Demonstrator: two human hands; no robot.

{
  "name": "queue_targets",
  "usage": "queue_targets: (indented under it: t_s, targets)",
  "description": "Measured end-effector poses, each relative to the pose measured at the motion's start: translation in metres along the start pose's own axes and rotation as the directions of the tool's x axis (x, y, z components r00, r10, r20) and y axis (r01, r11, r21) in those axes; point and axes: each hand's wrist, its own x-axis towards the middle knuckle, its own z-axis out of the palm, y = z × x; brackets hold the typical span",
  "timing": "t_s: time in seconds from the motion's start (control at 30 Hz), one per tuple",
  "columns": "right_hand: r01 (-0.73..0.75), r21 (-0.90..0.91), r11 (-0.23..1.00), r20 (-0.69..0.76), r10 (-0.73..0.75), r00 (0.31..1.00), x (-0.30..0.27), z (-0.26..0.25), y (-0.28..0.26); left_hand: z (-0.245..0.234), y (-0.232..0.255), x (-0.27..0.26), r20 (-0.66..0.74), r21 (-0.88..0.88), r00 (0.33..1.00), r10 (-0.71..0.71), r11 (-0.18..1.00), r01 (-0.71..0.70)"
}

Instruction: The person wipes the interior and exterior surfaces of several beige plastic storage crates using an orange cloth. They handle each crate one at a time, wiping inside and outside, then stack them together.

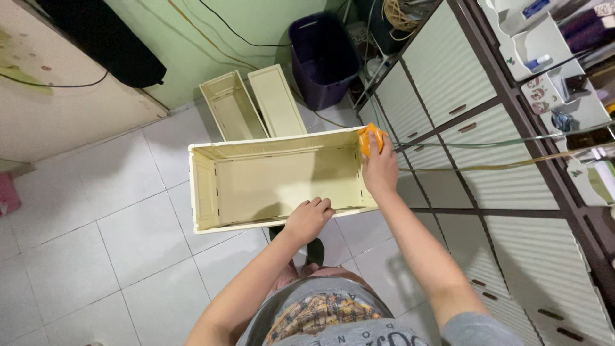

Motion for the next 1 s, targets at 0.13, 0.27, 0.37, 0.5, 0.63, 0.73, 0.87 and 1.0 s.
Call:
queue_targets:
  t_s: [0.13,0.27,0.37,0.5,0.63,0.73,0.87,1.0]
  targets:
    - [0.035,0.103,0.994,-0.097,-0.025,0.995,0.044,0.008,-0.003,-0.009,0.002,0.003,0.007,-0.004,0.998,-0.064,0.998,0.064]
    - [0.026,0.229,0.973,-0.028,-0.020,0.999,0.045,0.002,0.008,-0.013,-0.008,0.007,-0.032,-0.155,0.992,-0.119,0.981,0.113]
    - [0.045,0.363,0.931,-0.024,-0.038,0.999,0.042,-0.009,0.027,-0.020,-0.040,0.011,-0.216,-0.213,0.945,-0.245,0.957,0.199]
    - [0.021,0.468,0.884,-0.109,0.034,0.993,0.047,-0.014,0.050,-0.047,-0.134,0.003,-0.396,-0.094,0.714,-0.577,0.800,0.593]
    - [0.180,0.270,0.946,-0.117,-0.154,0.981,0.070,-0.006,0.041,-0.071,-0.201,-0.041,-0.539,-0.056,0.453,-0.710,0.567,0.822]
    - [0.370,-0.020,0.929,-0.028,-0.370,0.928,0.083,0.012,0.013,-0.069,-0.213,-0.057,-0.411,-0.225,0.382,-0.828,0.498,0.837]
    - [0.387,0.039,0.921,-0.035,-0.385,0.922,0.091,0.027,-0.022,-0.066,-0.223,-0.058,-0.452,-0.227,0.426,-0.784,0.563,0.795]
    - [0.359,0.046,0.932,-0.081,-0.355,0.931,0.091,0.034,-0.043,-0.074,-0.239,-0.068,-0.339,-0.266,0.516,-0.787,0.606,0.750]
